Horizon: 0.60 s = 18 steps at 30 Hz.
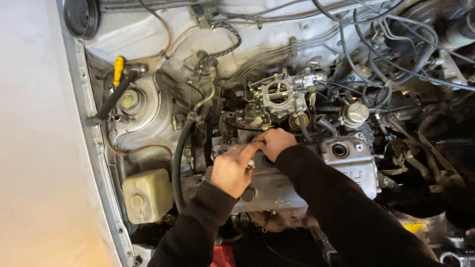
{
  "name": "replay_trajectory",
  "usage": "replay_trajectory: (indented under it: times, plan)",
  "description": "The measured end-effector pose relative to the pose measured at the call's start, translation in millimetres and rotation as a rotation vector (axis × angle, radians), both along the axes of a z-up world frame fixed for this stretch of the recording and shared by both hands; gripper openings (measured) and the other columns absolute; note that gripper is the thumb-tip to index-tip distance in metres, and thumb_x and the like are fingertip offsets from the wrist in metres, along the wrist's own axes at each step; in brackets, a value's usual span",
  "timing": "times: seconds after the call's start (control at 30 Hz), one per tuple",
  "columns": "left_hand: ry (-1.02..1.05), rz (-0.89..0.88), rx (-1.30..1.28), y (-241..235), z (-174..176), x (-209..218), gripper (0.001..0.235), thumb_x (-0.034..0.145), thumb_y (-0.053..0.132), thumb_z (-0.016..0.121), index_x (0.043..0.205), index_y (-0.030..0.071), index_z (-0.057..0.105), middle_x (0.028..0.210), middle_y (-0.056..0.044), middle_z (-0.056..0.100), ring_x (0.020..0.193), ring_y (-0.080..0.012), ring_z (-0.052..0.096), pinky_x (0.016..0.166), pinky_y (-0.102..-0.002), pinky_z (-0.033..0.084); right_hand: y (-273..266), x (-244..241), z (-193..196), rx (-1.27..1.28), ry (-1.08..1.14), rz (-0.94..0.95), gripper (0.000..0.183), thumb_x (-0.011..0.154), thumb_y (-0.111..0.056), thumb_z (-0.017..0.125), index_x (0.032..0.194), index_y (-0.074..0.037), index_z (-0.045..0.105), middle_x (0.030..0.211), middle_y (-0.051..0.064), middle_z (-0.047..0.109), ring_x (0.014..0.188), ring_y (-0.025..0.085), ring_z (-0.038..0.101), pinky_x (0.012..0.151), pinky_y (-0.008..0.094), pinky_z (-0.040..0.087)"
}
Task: The person works on a car engine with the hood open, using a socket wrench to tighten bolts on the valve cover. They handle various small metal parts, including bolts and washers, picking them from a tray and placing them into the engine assembly.
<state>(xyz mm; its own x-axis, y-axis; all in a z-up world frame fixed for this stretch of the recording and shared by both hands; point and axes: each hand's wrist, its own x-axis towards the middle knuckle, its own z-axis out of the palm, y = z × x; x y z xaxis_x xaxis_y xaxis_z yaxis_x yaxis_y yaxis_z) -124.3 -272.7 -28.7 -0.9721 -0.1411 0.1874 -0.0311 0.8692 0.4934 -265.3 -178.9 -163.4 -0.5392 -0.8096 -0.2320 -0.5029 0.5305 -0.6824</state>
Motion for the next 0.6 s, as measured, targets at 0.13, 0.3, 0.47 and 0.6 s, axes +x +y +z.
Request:
replay_trajectory:
  times: [0.13,0.3,0.47,0.6]
  plan:
    - [0.024,0.092,-0.191,8.2,8.3,-6.7,0.043,0.084,0.025,0.079,0.119,0.004,0.067,0.094,-0.017,0.068,0.073,-0.0326,0.067,0.057,-0.043,0.054,0.1,1.6,2.6,0.121,-0.031,-0.046,0.022,0.087,-0.036,0.067,0.101,-0.031,0.084,0.097,0.008,0.077,0.093,0.032,0.072,0.084,0.045,0.058]
    - [-0.149,0.101,-0.380,2.9,-2.9,-4.8,0.027,0.096,0.031,0.073,0.088,0.008,0.063,0.081,-0.010,0.067,0.075,-0.0307,0.070,0.062,-0.043,0.055,0.4,3.5,-7.8,-0.005,0.010,-0.018,0.022,0.085,-0.032,0.069,0.103,-0.030,0.081,0.095,0.008,0.077,0.091,0.032,0.072,0.082,0.046,0.058]
    - [0.007,-0.081,-0.359,-0.2,19.5,-7.3,0.019,0.077,0.013,0.068,0.094,0.009,0.064,0.088,-0.010,0.069,0.077,-0.0304,0.070,0.064,-0.041,0.055,1.9,3.1,-8.0,-0.007,0.011,-0.053,0.021,0.085,-0.030,0.070,0.101,-0.030,0.082,0.096,0.007,0.077,0.093,0.032,0.071,0.083,0.046,0.058]
    - [-0.134,0.084,-0.285,7.5,28.5,-15.8,0.024,0.091,0.028,0.073,0.088,0.007,0.063,0.078,-0.013,0.069,0.065,-0.0348,0.068,0.057,-0.045,0.054,0.9,4.0,-8.0,0.011,0.002,-0.070,0.019,0.085,-0.032,0.071,0.101,-0.030,0.082,0.097,0.007,0.076,0.094,0.032,0.071,0.084,0.046,0.057]
